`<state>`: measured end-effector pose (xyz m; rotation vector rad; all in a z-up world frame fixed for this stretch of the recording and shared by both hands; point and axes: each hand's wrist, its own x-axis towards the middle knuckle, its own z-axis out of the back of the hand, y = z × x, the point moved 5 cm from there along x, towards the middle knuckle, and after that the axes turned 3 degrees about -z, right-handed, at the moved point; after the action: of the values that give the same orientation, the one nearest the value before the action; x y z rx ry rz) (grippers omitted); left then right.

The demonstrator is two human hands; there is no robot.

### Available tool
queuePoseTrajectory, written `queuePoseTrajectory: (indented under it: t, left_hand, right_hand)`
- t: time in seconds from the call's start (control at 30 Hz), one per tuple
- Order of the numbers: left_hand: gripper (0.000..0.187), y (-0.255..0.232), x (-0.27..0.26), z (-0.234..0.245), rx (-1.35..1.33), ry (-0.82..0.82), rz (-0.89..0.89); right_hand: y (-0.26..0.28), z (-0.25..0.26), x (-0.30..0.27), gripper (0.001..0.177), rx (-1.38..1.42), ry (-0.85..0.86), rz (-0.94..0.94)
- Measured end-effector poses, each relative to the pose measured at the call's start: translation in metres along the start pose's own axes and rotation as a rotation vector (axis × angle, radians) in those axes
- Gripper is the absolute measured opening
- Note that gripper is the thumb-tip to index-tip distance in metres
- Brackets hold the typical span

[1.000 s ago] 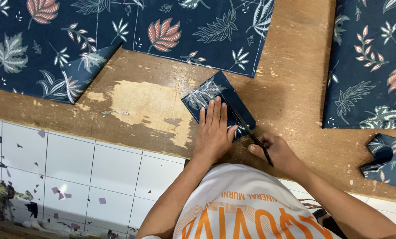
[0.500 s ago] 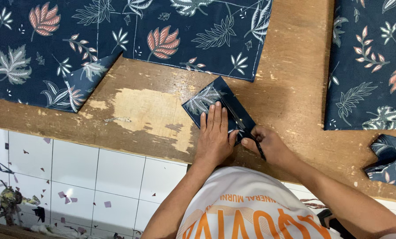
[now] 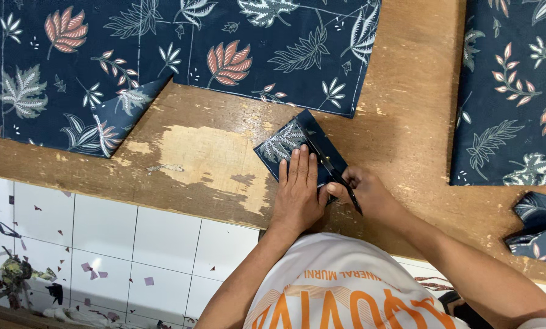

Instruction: The person cuts a large piece of dark blue floral-patterned fabric using shears, following white chalk lines. They repeatedly cut along marked lines, separate cut pieces, and stack them on the table.

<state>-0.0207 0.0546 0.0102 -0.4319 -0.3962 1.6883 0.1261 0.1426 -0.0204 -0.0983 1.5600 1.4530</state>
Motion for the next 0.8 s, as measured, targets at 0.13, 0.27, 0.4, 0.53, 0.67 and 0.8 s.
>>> queuePoseTrajectory:
  t: [0.13, 0.27, 0.4, 0.53, 0.67, 0.8]
  left_hand:
    - [0.079, -0.001, 0.000, 0.001, -0.016, -0.007, 0.000]
    - [0.078, -0.001, 0.000, 0.000, 0.000, 0.017, -0.003]
    - [0.078, -0.001, 0.000, -0.001, 0.018, 0.024, -0.001]
    - [0.078, -0.001, -0.001, -0.002, 0.023, 0.027, -0.001]
    - [0.080, 0.000, 0.002, 0.001, -0.030, 0.010, 0.045]
    - [0.077, 0.019, 0.009, 0.005, 0.010, -0.051, 0.115]
  right_hand:
    - [0.004, 0.001, -0.001, 0.037, 0.081, 0.065, -0.094]
    - [0.011, 0.006, -0.005, 0.040, 0.021, 0.042, -0.140]
    - [0.027, 0.003, -0.002, 0.041, 0.025, 0.039, -0.073]
    - [0.030, 0.004, -0.009, 0.035, 0.054, 0.048, -0.144]
    - [0.020, 0.020, -0.026, 0.029, -0.011, -0.031, -0.142]
    - [-0.009, 0.048, -0.053, 0.026, -0.090, -0.145, 0.106]
